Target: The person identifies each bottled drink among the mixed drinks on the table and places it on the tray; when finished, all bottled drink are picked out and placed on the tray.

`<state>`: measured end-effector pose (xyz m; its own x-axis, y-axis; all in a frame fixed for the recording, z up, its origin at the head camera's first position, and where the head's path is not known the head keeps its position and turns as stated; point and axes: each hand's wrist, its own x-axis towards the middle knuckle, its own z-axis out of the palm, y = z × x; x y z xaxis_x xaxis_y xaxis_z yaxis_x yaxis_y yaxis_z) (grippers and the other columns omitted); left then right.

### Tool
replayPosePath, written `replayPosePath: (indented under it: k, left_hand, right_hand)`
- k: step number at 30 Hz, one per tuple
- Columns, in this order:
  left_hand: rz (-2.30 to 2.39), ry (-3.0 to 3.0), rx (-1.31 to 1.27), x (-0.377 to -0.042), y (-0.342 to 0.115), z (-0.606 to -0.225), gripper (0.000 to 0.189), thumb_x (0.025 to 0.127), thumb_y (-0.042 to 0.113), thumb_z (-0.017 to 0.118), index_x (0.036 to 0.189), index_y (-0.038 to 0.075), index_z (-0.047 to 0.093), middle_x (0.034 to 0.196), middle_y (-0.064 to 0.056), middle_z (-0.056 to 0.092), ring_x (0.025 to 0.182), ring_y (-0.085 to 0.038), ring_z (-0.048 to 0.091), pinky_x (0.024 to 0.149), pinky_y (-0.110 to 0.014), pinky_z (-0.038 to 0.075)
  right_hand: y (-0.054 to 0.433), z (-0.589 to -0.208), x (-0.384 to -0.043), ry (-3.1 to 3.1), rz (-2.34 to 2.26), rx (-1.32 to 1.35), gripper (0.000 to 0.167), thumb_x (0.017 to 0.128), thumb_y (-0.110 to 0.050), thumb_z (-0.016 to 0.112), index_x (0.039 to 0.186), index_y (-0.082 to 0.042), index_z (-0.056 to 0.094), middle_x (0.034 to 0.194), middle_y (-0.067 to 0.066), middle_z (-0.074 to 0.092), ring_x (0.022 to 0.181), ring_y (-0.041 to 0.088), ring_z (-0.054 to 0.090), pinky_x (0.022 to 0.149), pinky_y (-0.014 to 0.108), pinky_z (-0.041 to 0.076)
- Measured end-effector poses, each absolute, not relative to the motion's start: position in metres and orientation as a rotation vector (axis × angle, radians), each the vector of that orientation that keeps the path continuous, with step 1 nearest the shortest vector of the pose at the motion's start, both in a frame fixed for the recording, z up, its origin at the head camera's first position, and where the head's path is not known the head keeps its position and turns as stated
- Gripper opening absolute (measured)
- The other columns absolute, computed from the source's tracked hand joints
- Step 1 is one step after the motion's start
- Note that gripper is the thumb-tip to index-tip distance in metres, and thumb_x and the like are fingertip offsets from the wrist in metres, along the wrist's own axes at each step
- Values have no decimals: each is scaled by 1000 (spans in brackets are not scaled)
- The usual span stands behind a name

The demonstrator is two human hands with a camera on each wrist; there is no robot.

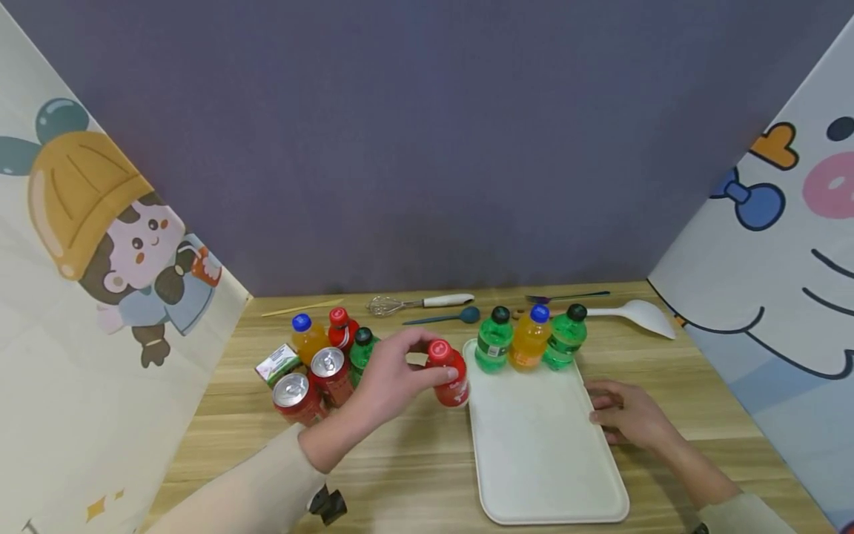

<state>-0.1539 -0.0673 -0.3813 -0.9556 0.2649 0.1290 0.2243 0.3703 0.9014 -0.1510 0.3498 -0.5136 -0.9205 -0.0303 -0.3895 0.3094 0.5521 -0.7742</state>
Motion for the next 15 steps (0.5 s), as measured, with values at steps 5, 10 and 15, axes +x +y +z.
replayPosePath:
  k: [5, 10, 15]
  left_hand:
    - [1681, 2537, 513, -159, -49, -379, 36, 82, 20, 89, 114, 17, 71, 108, 3, 72, 103, -17, 66, 77, -26, 61]
    - [1687, 2479, 552, -163, -30, -377, 36, 84, 21, 87, 114, 17, 70, 108, 4, 72, 99, -14, 67, 77, -25, 61]
    - [1631, 2462, 557, -167, -8, -379, 34, 84, 25, 87, 113, 19, 69, 106, 6, 72, 97, -12, 66, 74, -24, 59]
  right_hand:
    - [349, -512, -151, 2424, -1327, 229, 64, 93, -6, 73, 151, 0, 45, 121, 21, 63, 92, 22, 68, 70, 40, 63]
    - [348, -510, -149, 2431, -1326, 227, 64, 93, -5, 72, 150, 1, 45, 122, 22, 64, 92, 22, 68, 70, 39, 63]
    - [347, -509, -148, 2434, -1327, 215, 64, 93, -5, 73, 150, 1, 45, 122, 22, 63, 92, 22, 68, 70, 39, 63]
